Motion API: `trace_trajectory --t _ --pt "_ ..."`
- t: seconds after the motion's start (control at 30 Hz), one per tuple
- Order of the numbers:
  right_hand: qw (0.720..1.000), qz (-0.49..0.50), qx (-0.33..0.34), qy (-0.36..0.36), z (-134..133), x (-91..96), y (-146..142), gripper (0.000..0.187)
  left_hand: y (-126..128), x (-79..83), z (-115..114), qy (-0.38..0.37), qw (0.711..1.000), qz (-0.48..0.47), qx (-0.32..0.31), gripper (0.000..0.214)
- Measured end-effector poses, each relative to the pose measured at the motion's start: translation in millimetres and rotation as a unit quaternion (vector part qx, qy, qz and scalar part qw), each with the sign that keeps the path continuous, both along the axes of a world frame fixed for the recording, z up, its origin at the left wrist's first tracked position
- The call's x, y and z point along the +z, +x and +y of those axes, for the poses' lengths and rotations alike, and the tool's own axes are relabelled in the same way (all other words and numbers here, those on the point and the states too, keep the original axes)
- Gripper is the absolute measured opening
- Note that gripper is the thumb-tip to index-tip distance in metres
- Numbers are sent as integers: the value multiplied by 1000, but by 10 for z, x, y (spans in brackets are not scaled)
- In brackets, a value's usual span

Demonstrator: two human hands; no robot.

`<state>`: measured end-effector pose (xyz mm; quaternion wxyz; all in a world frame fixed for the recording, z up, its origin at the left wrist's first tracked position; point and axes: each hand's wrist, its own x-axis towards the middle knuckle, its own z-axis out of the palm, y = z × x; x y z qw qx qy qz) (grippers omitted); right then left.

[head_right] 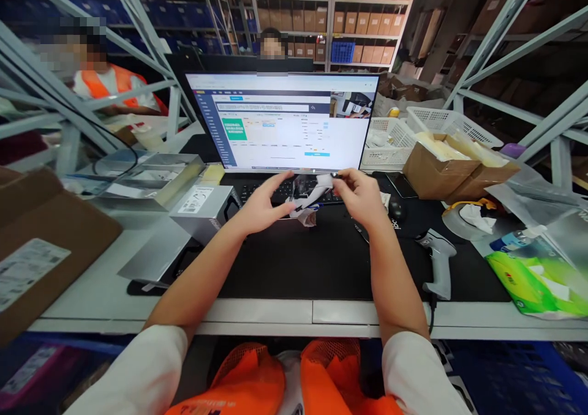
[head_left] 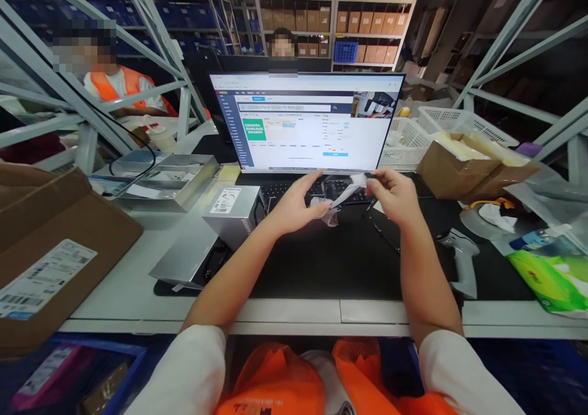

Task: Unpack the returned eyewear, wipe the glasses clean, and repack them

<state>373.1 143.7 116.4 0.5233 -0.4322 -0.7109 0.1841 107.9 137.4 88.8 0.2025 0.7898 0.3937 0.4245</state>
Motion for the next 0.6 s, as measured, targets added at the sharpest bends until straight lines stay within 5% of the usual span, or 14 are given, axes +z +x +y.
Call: trace_trajectory --t 0.1,0.2,0.37,0.6 --pt "999 -39 18 -17 -83 -28 -167 18 59 -99 116 -130 983 -99 -85 71" --pt "999 -29 28 -31 -80 -106 -274 24 103 -189 207 -225 945 -214 -103 54" --pt "992 -98 47 -68 8 -226 -423 21 118 -253 241 -279 888 -356 -80 52" --pt "985 -173 -14 -18 -43 -115 -403 31 -10 -202 241 -342 844 -399 -111 52"
